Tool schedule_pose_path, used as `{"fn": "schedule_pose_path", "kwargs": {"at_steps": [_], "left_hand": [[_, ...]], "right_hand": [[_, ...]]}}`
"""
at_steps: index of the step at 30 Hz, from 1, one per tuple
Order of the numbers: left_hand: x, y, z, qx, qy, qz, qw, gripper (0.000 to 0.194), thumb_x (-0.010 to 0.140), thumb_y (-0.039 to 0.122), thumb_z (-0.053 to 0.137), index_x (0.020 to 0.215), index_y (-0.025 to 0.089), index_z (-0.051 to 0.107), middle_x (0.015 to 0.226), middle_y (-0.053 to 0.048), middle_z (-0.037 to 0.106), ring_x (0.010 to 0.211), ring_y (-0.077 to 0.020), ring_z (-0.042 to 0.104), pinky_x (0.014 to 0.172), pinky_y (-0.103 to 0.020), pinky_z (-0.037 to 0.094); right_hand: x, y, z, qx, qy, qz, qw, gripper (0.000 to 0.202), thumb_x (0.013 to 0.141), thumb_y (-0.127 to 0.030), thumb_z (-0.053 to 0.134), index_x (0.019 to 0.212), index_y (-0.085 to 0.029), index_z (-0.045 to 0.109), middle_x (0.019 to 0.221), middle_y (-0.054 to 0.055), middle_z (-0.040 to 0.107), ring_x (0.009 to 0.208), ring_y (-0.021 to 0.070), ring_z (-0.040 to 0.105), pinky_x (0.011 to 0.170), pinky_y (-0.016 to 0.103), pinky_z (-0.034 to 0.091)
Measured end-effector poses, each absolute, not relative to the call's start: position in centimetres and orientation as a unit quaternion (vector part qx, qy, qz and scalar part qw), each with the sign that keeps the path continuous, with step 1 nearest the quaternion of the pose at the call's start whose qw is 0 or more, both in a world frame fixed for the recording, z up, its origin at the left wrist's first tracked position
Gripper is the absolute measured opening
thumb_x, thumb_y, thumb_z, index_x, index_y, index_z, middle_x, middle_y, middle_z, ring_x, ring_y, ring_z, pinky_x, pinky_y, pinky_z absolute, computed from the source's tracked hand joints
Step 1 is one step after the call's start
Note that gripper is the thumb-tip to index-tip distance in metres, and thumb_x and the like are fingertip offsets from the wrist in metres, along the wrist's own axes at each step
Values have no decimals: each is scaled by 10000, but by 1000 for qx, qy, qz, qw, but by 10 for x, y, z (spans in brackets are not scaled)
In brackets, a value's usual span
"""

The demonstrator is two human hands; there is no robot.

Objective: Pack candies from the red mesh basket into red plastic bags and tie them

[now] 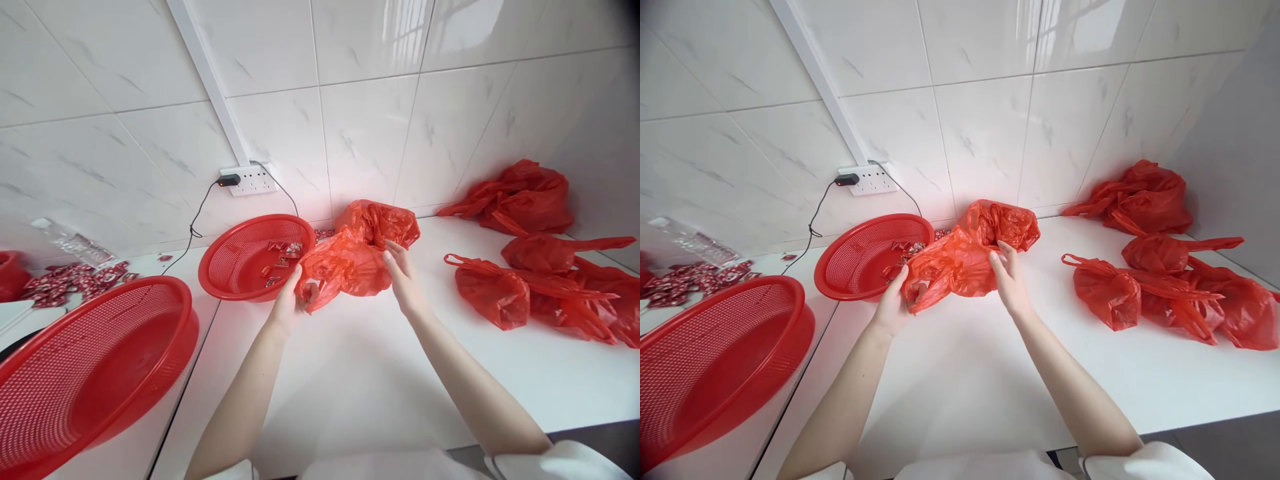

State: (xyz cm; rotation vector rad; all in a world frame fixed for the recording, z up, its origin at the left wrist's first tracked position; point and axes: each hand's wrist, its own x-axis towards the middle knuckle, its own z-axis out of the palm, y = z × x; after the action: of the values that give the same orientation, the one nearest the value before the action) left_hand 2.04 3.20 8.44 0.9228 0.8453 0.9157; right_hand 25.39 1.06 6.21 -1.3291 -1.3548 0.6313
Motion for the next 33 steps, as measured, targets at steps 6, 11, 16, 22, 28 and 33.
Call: {"fn": "schedule_pose_path", "kwargs": {"at_steps": [6, 11, 16, 22, 28, 33], "left_hand": [[34, -5, 71, 423, 342, 380, 748, 384, 897, 498, 477, 881, 140, 615, 471, 32, 471, 405, -88, 387, 437, -220, 358], [33, -25, 67, 429, 350, 388, 736, 382, 923, 447, 450, 854, 123, 640, 584, -34, 619, 398, -82, 417, 433, -228, 371], [31, -38, 67, 386, 348, 397, 756, 369, 919, 390, 450, 1063, 125, 662, 918, -115, 733, 322, -36, 347, 366, -226, 279], [16, -40, 52, 253, 424, 493, 716, 282, 893, 294, 493, 1097, 178, 650, 1222, -108, 649, 456, -38, 509, 414, -198, 332], [-9, -41, 53, 373, 632, 530, 425, 341, 885, 420, 502, 1100, 172, 593, 1026, -98, 643, 596, -127, 603, 461, -233, 347], [17, -65, 75, 672, 490, 555, -35, 207, 863, 183, 532, 1066, 204, 567, 998, -80, 602, 813, -177, 555, 688, -314, 456]], "right_hand": [[205, -34, 40, -432, -540, 450, 565, 519, 847, -450, 606, 1291, -267, 408, 1384, 117, 457, 1130, 248, 580, 868, 419, 535], [194, -36, 30, -466, -443, 522, 561, 691, 697, -420, 750, 1284, -284, 411, 1452, 120, 364, 1123, 262, 586, 903, 450, 525], [191, -39, 32, -386, -343, 682, 518, 637, 726, -360, 723, 1283, -259, 430, 1310, 103, 538, 1090, 232, 608, 895, 405, 518], [204, -34, 34, -408, -211, 720, 520, 551, 605, -204, 702, 1114, -202, 492, 788, 5, 677, 623, 156, 629, 570, 272, 498], [238, -25, 48, -453, -333, 660, 498, 484, 696, -320, 680, 1138, -191, 528, 489, -116, 439, 361, 43, 291, 369, 173, 218], [233, -19, 58, -472, -469, 602, 441, 317, 791, -452, 611, 969, -190, 603, 547, -70, 492, 405, 61, 368, 397, 191, 271]]}}
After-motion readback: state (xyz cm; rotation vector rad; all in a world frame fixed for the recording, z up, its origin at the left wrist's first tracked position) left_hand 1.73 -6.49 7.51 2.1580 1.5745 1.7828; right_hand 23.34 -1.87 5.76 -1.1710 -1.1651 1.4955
